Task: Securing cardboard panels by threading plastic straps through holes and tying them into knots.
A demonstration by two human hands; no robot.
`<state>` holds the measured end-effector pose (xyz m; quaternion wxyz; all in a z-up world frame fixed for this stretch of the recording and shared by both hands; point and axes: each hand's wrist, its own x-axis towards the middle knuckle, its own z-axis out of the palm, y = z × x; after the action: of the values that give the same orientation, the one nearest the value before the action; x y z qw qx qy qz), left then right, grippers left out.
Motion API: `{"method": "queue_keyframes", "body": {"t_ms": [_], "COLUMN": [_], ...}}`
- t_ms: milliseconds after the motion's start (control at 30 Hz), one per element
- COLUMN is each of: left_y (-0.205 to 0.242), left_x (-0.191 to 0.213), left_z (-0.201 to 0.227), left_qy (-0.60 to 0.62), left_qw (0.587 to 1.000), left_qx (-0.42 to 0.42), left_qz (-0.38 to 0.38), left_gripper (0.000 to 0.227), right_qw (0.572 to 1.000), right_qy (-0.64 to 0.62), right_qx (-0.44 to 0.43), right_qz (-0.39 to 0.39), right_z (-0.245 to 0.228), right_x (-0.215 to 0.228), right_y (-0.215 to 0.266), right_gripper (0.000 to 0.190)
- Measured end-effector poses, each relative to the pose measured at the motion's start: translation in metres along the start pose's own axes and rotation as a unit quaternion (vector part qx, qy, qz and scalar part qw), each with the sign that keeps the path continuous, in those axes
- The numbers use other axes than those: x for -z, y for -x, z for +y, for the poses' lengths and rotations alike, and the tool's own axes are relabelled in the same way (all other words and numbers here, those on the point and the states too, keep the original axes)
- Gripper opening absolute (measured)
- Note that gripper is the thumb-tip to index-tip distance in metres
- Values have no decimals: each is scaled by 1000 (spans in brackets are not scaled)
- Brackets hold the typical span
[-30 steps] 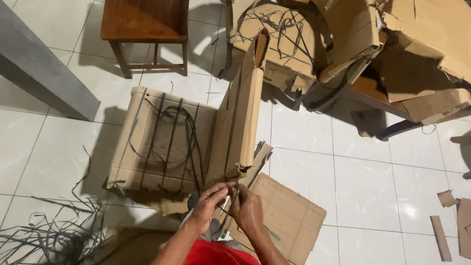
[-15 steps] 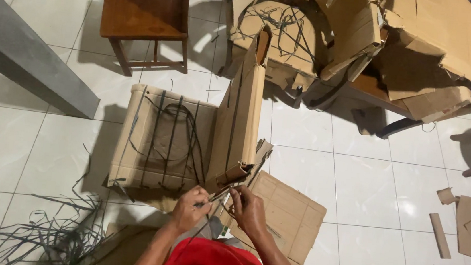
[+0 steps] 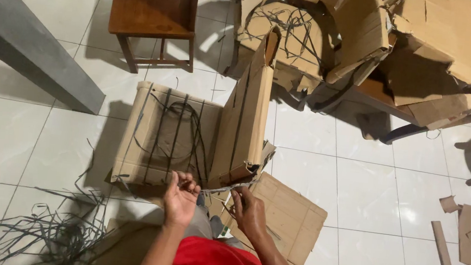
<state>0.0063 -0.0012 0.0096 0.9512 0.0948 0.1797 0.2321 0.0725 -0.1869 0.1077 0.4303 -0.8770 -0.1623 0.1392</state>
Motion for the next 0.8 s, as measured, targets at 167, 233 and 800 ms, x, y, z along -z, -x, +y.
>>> {"method": "queue_keyframes", "body": {"t_ms": [167,233,800], "left_y": [-1,-6,34], "left_x": [-10,-2,-45], "left_z": [31,48,-41], "left_qy": [-41,-31,-777], "left_qw": [997,995,535], "left_qx": [-40,-49,-286], "left_qz": [45,77,-171], "left_gripper": [25,27,37], "right_qw": [999,999,995], "right_qy": [15,17,41], "right_qx": [44,45,93], "right_qz": [24,25,-4], "right_z": [4,3,3], "right_x": [2,4,6], "right_y": [0,-2,-1], "right_gripper": [19,19,11]}}
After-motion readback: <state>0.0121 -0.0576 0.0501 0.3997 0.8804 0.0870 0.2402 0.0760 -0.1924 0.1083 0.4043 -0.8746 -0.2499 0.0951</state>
